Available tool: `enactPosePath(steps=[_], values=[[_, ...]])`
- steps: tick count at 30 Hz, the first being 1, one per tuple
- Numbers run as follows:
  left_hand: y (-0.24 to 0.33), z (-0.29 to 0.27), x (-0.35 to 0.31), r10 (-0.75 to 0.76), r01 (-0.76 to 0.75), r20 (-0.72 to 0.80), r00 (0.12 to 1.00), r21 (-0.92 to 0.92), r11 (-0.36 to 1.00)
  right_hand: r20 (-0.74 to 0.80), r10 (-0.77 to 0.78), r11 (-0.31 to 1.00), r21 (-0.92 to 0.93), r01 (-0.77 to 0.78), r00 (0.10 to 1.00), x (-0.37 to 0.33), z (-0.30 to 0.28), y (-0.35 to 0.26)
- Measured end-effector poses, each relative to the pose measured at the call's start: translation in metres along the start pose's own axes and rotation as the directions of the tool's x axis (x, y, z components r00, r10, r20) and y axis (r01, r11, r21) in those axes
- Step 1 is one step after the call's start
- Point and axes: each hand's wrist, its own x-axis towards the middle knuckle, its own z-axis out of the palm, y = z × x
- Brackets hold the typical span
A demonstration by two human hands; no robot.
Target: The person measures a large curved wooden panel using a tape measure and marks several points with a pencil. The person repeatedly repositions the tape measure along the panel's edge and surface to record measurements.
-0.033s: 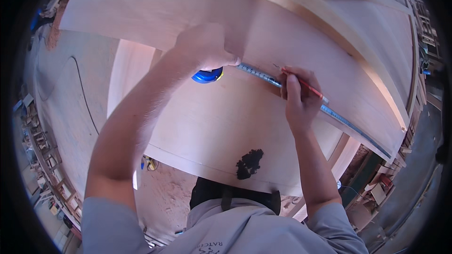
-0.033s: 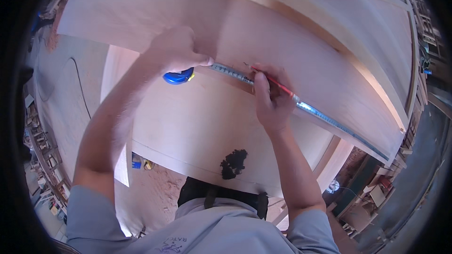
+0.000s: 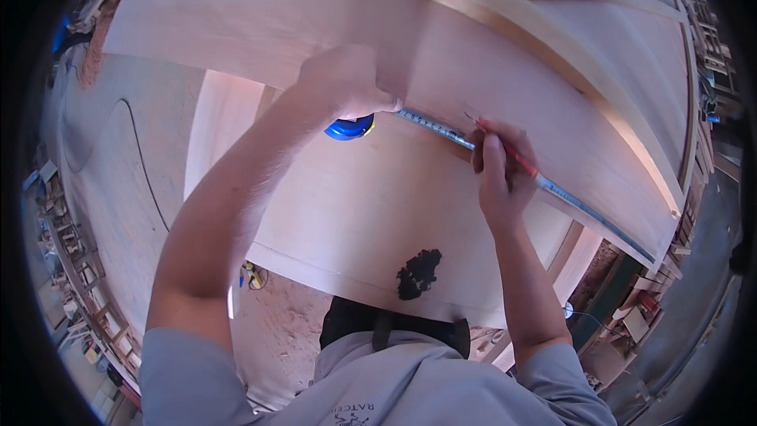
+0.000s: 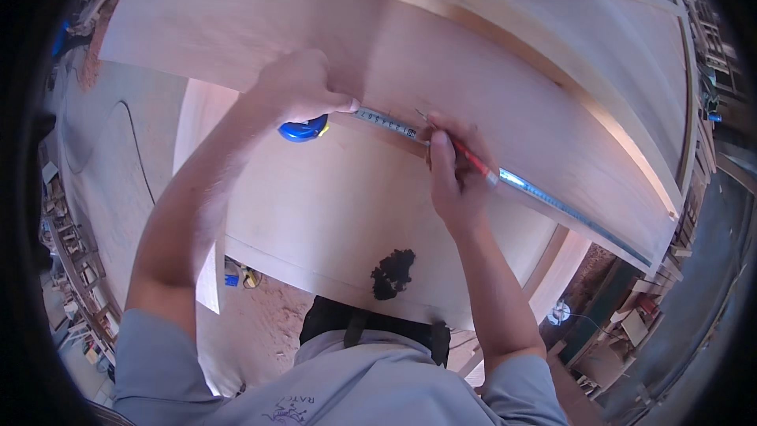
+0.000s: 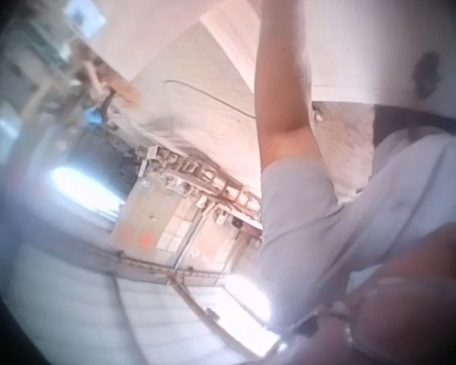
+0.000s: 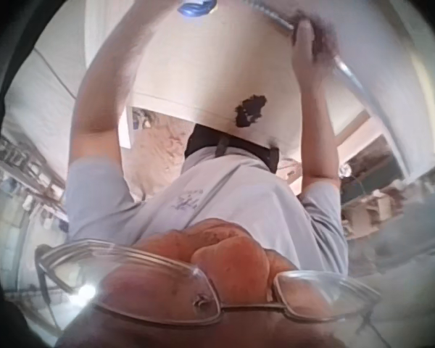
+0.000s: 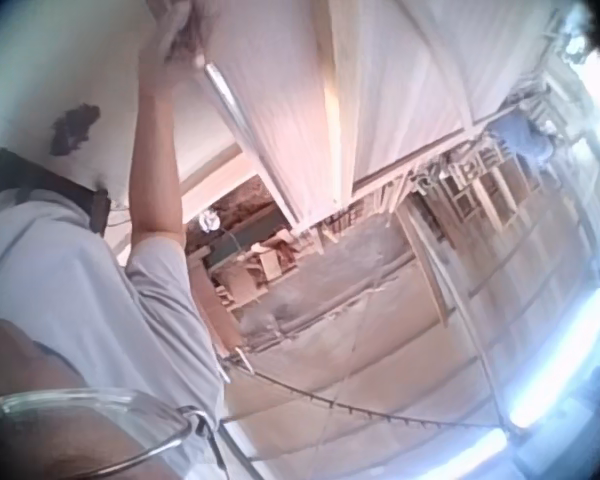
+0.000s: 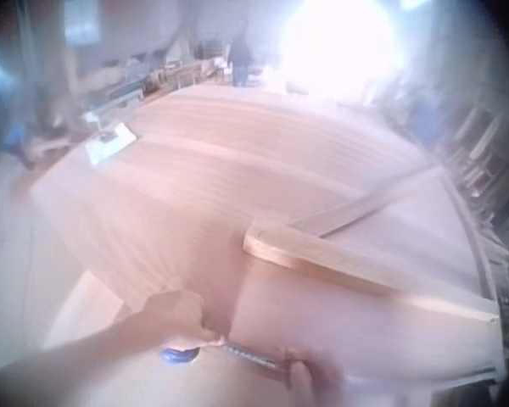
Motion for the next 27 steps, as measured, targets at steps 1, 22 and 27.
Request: enactPosePath(steps=[1, 22, 27], values=[[-0.001, -0.002, 0.0, -0.011, 0.011, 0.036, 0.999, 0.002, 1.0, 0.012, -0.019, 1.0, -0.01, 0.019, 1.0, -0.012, -0.008, -0.009], [-0.027, 0.046, -0.148, 0.404, -0.347, 0.111, 0.908, -0.342, 0.873, -0.505, 0.65, 0.755, 0.339, -0.562, 0.569, -0.295, -0.172, -0.095], [-0.029, 0.088, -0.265, 0.398, -0.247, 0.23, 0.888, -0.491, 0.835, -0.548, 0.693, 0.713, 0.617, -0.334, 0.468, -0.305, -0.221, -0.071]])
